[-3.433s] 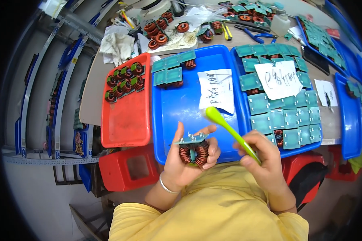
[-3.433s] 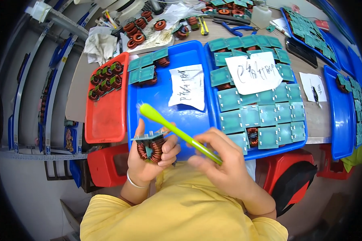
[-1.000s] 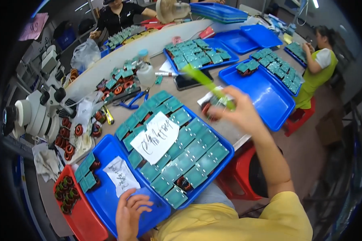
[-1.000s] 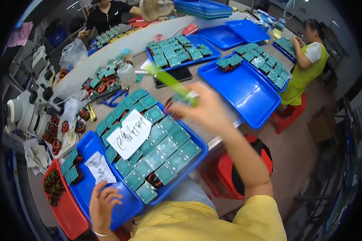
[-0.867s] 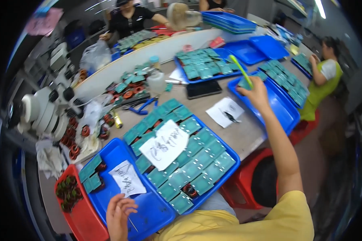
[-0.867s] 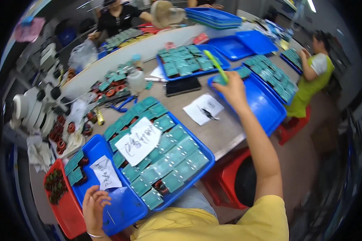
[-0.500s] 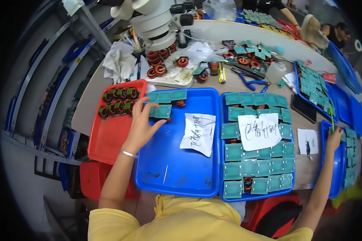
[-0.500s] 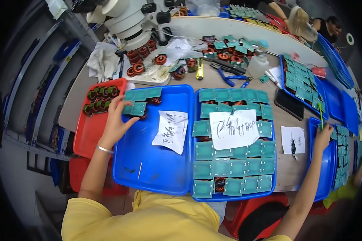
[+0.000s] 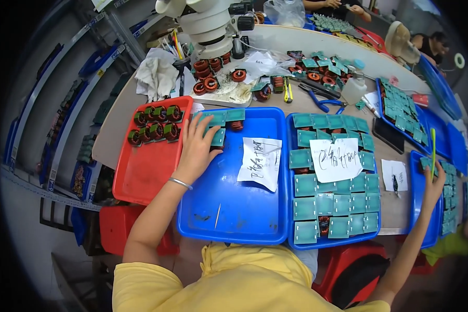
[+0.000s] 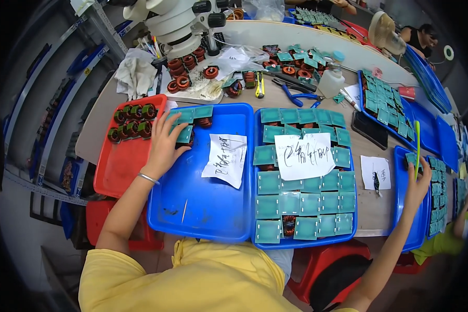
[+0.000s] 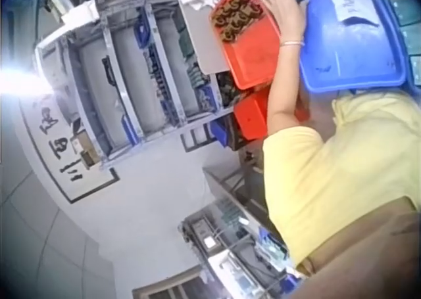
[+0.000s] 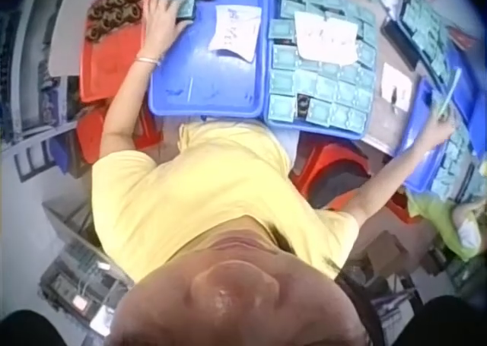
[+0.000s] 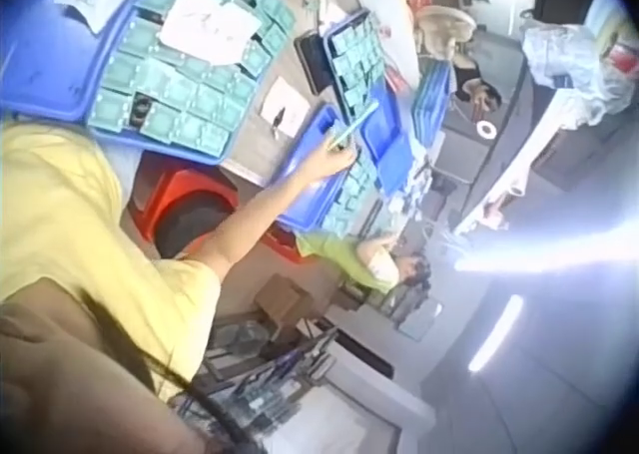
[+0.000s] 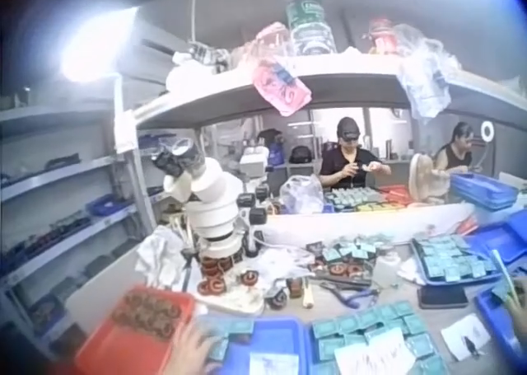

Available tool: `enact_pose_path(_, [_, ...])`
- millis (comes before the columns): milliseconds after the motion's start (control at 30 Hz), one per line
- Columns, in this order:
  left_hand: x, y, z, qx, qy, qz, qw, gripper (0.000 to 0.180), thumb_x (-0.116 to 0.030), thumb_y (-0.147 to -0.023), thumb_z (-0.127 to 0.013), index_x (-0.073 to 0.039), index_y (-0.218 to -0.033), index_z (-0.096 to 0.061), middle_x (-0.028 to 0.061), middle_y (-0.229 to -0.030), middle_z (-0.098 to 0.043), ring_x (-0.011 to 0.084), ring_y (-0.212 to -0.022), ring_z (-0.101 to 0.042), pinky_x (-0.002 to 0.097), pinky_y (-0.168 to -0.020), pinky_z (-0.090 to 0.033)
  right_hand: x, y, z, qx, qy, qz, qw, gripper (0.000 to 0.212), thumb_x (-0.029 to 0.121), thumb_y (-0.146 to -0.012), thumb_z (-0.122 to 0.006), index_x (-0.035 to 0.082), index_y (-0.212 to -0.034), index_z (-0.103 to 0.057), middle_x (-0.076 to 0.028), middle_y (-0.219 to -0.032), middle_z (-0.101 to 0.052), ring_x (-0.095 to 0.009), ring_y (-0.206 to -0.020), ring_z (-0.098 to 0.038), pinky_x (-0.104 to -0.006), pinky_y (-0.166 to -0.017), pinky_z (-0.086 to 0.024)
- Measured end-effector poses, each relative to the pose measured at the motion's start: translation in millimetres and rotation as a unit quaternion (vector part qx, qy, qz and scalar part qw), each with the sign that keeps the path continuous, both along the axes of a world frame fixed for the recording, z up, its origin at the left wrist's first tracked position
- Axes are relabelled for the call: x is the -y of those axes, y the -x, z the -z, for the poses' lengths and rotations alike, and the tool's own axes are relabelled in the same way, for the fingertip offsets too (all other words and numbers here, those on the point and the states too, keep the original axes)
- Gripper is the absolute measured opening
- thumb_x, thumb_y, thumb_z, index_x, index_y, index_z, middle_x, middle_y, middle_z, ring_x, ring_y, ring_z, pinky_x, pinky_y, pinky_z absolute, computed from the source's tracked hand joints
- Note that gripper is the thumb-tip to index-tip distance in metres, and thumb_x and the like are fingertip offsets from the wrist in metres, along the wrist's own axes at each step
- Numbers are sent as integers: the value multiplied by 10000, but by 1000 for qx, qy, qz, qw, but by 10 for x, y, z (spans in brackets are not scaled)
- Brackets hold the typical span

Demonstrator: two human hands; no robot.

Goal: Cleaning and adjusting electronic components on a workbench using a brush and a pick.

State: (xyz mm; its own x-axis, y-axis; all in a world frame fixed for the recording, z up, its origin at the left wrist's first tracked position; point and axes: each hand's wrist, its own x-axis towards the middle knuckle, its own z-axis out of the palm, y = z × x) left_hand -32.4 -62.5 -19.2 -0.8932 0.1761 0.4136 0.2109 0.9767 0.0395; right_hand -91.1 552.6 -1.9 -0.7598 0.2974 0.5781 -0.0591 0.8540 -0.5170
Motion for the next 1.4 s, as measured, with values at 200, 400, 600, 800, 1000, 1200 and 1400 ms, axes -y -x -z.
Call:
enact_pose_path(200, [-178, -342, -105, 91, -418, 28, 903, 510, -52, -611, -747, -53, -1032, -459, 104, -1174, -461, 243, -1138, -429, 374, -974, -326, 1727, -828, -565, 154, 234, -240, 929, 226, 176, -881, -489, 9, -1006, -578, 44, -616, -438, -15, -517, -350, -174, -455, -240])
enact_pose_path(400, [-471, -880, -403, 155, -629, 100, 755, 608, -14, -559, -781, -58, -1065, -447, 67, -1039, -471, 172, -978, -485, 294, -893, -382, 2684, -1216, -532, 141, 111, -512, 840, 132, 97, -793, -554, -17, -776, -618, -50, -553, -509, -113, -492, -491, -238, -444, -338])
enact_pose_path(600, [-463, -1239, -569, 153, -475, 146, 854, 612, -53, -549, -790, -57, -1081, -488, 70, -1033, -479, 186, -965, -519, 273, -827, -448, 3220, -1133, -434, 151, 41, -518, 841, 134, 127, -714, -664, 1, -743, -626, -115, -618, -562, -223, -518, -546, -275, -478, -409])
enact_pose_path(800, [-390, -1491, -395, 176, -586, 77, 787, 680, 1, -528, -784, -17, -1110, -434, 102, -1074, -498, 181, -1005, -506, 307, -876, -422, 3429, -1242, -528, 173, -3, -560, 810, 96, 85, -733, -645, -6, -747, -620, -115, -606, -552, -225, -504, -538, -278, -468, -405])
enact_pose_path(1000, [-319, -1560, -315, 216, -663, 68, 713, 678, -47, -566, -782, 18, -1147, -438, 136, -1116, -519, 207, -995, -540, 325, -874, -437, 3617, -1301, -616, 190, -58, -593, 780, 114, 82, -747, -635, -28, -758, -607, -122, -584, -516, -194, -486, -506, -273, -452, -376])
enact_pose_path(1200, [-388, -1589, -121, 249, -881, 86, 393, 772, -454, -688, -668, 39, -1209, -383, 215, -1136, -496, 263, -955, -564, 327, -832, -479, 3579, -1352, -630, 165, 38, -559, 811, 64, 46, -745, -609, -18, -739, -615, -107, -597, -546, -196, -489, -520, -254, -457, -385])
enact_pose_path(1400, [-491, -1609, -15, 229, -917, 76, 318, 787, -507, -748, -557, 32, -1262, -303, 209, -1180, -458, 299, -1021, -531, 342, -847, -481, 3632, -1315, -459, 130, 23, -427, 895, 98, 87, -701, -667, 1, -724, -624, -83, -576, -541, -192, -479, -516, -265, -458, -389])
